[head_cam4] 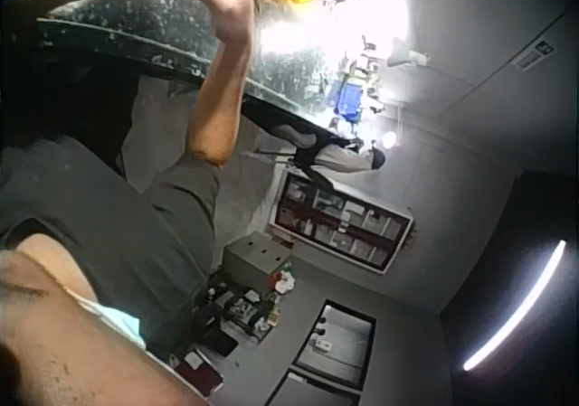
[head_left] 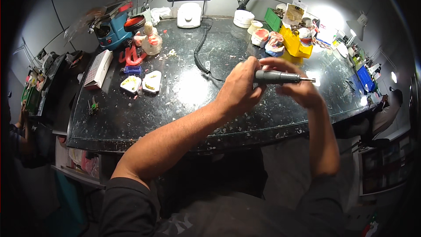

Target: The person takes a bit from a container, installs it into a rotary tool, and trims the edges of a clear dental appliance using the rotary tool.

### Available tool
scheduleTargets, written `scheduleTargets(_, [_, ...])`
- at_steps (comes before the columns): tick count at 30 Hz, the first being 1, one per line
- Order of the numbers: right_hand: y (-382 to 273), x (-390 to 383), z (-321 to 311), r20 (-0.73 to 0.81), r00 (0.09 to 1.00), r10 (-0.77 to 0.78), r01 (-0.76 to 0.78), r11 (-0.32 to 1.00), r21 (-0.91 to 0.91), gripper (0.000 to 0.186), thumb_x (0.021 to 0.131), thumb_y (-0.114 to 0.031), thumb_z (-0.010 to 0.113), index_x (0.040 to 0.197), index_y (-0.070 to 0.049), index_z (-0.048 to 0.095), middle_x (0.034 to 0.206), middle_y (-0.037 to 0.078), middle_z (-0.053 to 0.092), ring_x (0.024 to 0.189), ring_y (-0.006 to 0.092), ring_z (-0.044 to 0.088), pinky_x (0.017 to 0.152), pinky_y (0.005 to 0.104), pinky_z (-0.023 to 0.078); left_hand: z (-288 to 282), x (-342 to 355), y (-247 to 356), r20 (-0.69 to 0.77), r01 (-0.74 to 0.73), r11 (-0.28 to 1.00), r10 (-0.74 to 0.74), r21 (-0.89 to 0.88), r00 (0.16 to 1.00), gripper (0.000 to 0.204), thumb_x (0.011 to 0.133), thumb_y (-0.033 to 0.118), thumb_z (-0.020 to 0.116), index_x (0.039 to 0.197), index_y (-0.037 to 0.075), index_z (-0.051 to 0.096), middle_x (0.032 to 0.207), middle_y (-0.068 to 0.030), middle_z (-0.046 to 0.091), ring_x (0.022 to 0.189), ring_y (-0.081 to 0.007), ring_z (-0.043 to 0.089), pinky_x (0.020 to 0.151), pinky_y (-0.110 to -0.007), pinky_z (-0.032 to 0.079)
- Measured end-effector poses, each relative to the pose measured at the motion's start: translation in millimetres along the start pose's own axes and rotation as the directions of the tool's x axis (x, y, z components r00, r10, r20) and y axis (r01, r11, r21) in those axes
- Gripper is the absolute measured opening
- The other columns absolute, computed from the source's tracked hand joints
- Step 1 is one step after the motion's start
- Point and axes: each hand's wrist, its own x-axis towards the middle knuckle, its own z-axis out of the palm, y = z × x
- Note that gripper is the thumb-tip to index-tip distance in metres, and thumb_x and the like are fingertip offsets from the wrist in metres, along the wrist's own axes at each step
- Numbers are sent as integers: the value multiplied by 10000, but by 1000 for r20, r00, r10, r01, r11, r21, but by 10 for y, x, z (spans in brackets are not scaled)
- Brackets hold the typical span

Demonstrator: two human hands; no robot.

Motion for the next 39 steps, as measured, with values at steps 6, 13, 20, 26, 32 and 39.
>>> scheduleTargets(6, [-65, 25, 173, 137, 947, -292, 312, 936, -164, 444, 826, 10, 646, 1261, -15, 563, 1263, 115, 560, 1202, 206, 501, 1046, 359, 359, -59, 2, -41, 191, 32, 910, 52, -414, 980, 390, 800, 98, 656, 1175, 36, 571, 1108, -122, 628, 1035, -219, 619, 861, -338, 488])
scheduleTargets(13, [3, 120, 297, 162, 964, -209, 176, 964, 197, 442, 874, -84, 633, 1282, 43, 523, 1270, 186, 565, 1160, 234, 545, 1040, 368, 366, -294, 37, 31, 474, 351, 828, -120, -438, 872, 314, 788, 217, 732, 1038, 60, 623, 899, -45, 633, 825, -129, 606, 714, -281, 497])
scheduleTargets(20, [165, 266, 553, -109, 930, -351, 350, 936, -29, 274, 882, -184, 632, 1068, 16, 633, 1021, 118, 678, 1027, 220, 625, 1142, 455, 227, -498, 47, 13, 706, 653, 633, -227, -417, 671, 270, 752, 232, 706, 939, 86, 578, 660, 41, 494, 577, -85, 488, 497, -245, 386])
scheduleTargets(26, [235, 243, 727, -467, 842, -272, 300, 954, -14, 380, 901, -281, 643, 1150, 2, 598, 1083, 143, 663, 1079, 222, 601, 1132, 429, 213, -274, 40, -4, 186, 210, 977, -214, 44, 959, 330, 815, 289, 682, 1052, 61, 657, 728, -162, 661, 668, -281, 674, 583, -364, 503])
scheduleTargets(32, [-7, 268, 617, -446, 780, -439, 530, 842, 97, 594, 982, -427, 444, 1388, -2, 360, 1250, 198, 578, 1250, 345, 490, 1126, 476, 257, -395, 126, 172, -52, 55, 989, -49, 134, 997, 248, 790, 289, 700, 762, 48, 649, 621, -157, 625, 612, -347, 651, 547, -413, 510])
scheduleTargets(39, [-499, -35, 428, -508, 543, -669, 769, 639, -19, 507, 1019, -372, 333, 1428, -73, 354, 1303, 116, 572, 1323, 376, 402, 1148, 610, 144, -597, 408, 763, -36, -45, 954, 58, 295, 998, 231, 698, 272, 724, 699, 67, 618, 601, -152, 610, 600, -351, 639, 580, -432, 504])
